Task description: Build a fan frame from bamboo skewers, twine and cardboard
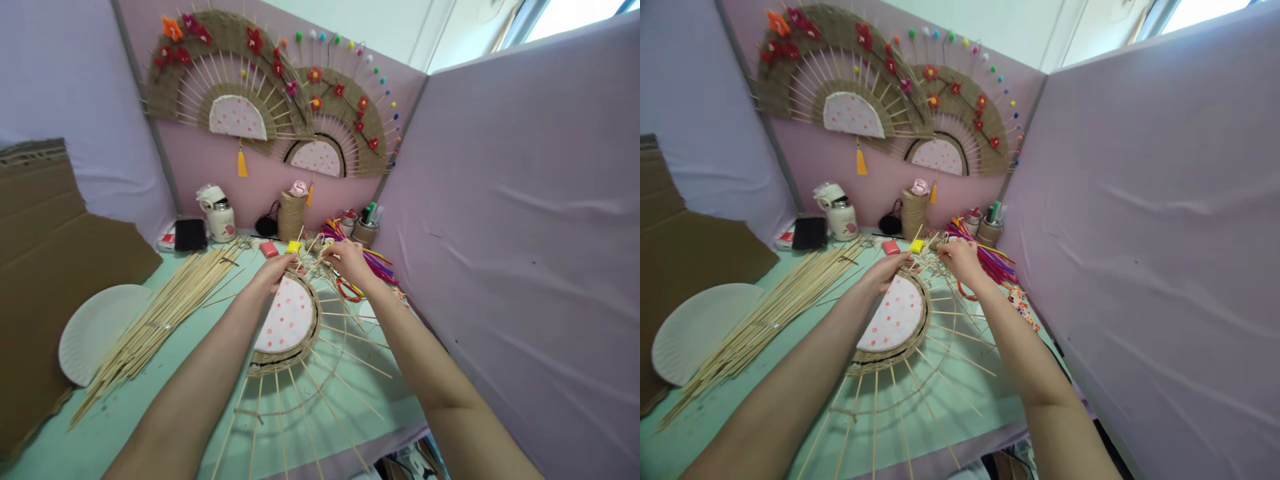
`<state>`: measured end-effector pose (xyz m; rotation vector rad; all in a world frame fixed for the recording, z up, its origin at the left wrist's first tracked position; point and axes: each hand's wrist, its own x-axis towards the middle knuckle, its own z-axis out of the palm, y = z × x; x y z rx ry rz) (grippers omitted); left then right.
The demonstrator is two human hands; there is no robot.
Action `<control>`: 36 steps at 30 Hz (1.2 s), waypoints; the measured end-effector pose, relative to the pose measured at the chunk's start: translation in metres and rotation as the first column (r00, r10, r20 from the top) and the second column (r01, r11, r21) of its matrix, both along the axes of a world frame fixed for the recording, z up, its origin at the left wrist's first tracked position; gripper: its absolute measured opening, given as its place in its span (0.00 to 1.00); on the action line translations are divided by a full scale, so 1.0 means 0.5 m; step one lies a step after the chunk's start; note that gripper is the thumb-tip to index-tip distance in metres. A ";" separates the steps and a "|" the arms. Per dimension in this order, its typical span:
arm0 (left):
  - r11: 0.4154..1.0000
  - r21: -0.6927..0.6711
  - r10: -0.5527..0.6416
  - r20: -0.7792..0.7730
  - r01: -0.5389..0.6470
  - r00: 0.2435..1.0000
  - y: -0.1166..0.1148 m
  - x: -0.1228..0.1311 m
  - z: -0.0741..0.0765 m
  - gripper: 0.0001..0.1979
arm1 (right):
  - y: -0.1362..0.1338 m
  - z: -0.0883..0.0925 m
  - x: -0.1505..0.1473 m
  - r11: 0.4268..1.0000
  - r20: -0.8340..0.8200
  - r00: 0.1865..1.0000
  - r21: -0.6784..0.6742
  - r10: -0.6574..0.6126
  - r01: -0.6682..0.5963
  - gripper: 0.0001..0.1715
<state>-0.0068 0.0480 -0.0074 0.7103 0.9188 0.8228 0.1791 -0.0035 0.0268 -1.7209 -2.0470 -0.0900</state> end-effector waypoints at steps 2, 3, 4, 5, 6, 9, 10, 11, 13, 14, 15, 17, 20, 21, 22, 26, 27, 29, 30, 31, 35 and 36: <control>1.000 -0.008 0.002 0.006 -0.002 1.000 0.003 0.000 -0.005 0.07 | -0.021 0.008 0.014 0.997 -0.027 0.998 0.053 -0.053 0.055 0.08; 1.000 -0.012 0.002 0.008 -0.002 1.000 0.004 0.000 -0.007 0.07 | -0.035 0.014 0.026 0.993 -0.048 0.995 0.078 -0.088 0.091 0.08; 1.000 -0.015 0.001 0.011 -0.001 1.000 0.005 0.000 -0.009 0.07 | -0.052 0.021 0.042 0.986 -0.073 0.989 0.098 -0.131 0.138 0.09; 1.000 -0.018 0.000 0.013 0.000 1.000 0.006 0.000 -0.010 0.07 | -0.069 0.028 0.060 0.976 -0.099 0.980 0.113 -0.175 0.185 0.10; 1.000 -0.020 -0.002 0.015 0.002 1.000 0.006 -0.001 -0.010 0.07 | -0.086 0.032 0.080 0.965 -0.129 0.969 0.129 -0.212 0.229 0.12; 1.000 -0.024 -0.007 0.013 0.008 1.000 0.003 -0.003 -0.006 0.07 | -0.128 0.028 0.145 0.921 -0.210 0.922 0.150 -0.326 0.359 0.16; 1.000 -0.025 -0.008 0.010 0.008 1.000 0.002 -0.003 -0.003 0.07 | -0.138 0.020 0.163 0.899 -0.216 0.898 0.134 -0.384 0.417 0.17; 1.000 -0.026 -0.008 0.007 0.008 1.000 0.001 -0.004 -0.001 0.07 | -0.145 0.009 0.178 0.873 -0.203 0.869 0.105 -0.451 0.477 0.17; 1.000 -0.029 -0.006 0.001 0.006 1.000 0.000 -0.005 0.005 0.07 | -0.150 -0.020 0.193 0.826 -0.153 0.821 0.044 -0.550 0.562 0.19; 1.000 -0.028 -0.004 0.000 0.004 1.000 -0.001 -0.005 0.007 0.08 | -0.149 -0.036 0.192 0.823 -0.149 0.816 0.017 -0.559 0.567 0.20; 1.000 -0.027 -0.001 0.000 0.001 1.000 -0.001 -0.006 0.009 0.08 | -0.146 -0.053 0.186 0.838 -0.181 0.823 -0.008 -0.538 0.546 0.22; 1.000 -0.021 0.003 0.007 -0.003 1.000 -0.001 -0.008 0.012 0.08 | -0.137 -0.083 0.161 0.902 -0.377 0.825 -0.078 -0.420 0.424 0.23; 1.000 -0.012 0.005 0.023 -0.005 1.000 0.002 -0.016 0.018 0.09 | -0.120 -0.113 0.115 0.959 -0.763 0.582 -0.245 -0.281 0.141 0.21; 1.000 -0.008 0.006 0.030 -0.006 1.000 0.004 -0.021 0.021 0.09 | -0.114 -0.118 0.104 0.954 -0.843 0.461 -0.298 -0.276 0.025 0.20; 1.000 -0.004 0.008 0.038 -0.007 0.999 0.006 -0.026 0.023 0.10 | -0.109 -0.122 0.098 0.938 -0.896 0.345 -0.332 -0.281 -0.097 0.19; 1.000 0.006 0.016 0.077 -0.017 0.997 0.013 -0.045 0.034 0.11 | -0.091 -0.129 0.113 0.910 -0.969 -0.111 -0.165 -0.222 -0.382 0.18; 1.000 0.007 0.018 0.088 -0.018 0.996 0.014 -0.048 0.037 0.11 | -0.087 -0.132 0.119 0.916 -0.956 -0.218 -0.099 -0.195 -0.388 0.17; 1.000 0.008 0.016 0.111 -0.017 0.994 0.013 -0.050 0.041 0.11 | -0.080 -0.140 0.122 0.919 -0.914 -0.367 -0.017 -0.175 -0.394 0.14; 1.000 0.010 0.012 0.125 -0.014 0.992 0.012 -0.050 0.043 0.11 | -0.077 -0.145 0.115 0.910 -0.898 -0.400 -0.001 -0.183 -0.414 0.12; 1.000 0.013 0.006 0.139 -0.008 0.990 0.010 -0.049 0.046 0.11 | -0.074 -0.149 0.102 0.895 -0.894 -0.401 0.001 -0.199 -0.446 0.10; 0.999 0.029 -0.024 0.189 0.019 0.982 0.001 -0.045 0.055 0.12 | -0.046 -0.157 0.006 0.781 -0.961 -0.179 -0.054 -0.209 -0.622 0.08; 0.999 0.032 -0.025 0.196 0.019 0.980 -0.001 -0.045 0.057 0.12 | -0.034 -0.154 -0.020 0.776 -0.970 -0.163 -0.041 -0.183 -0.630 0.10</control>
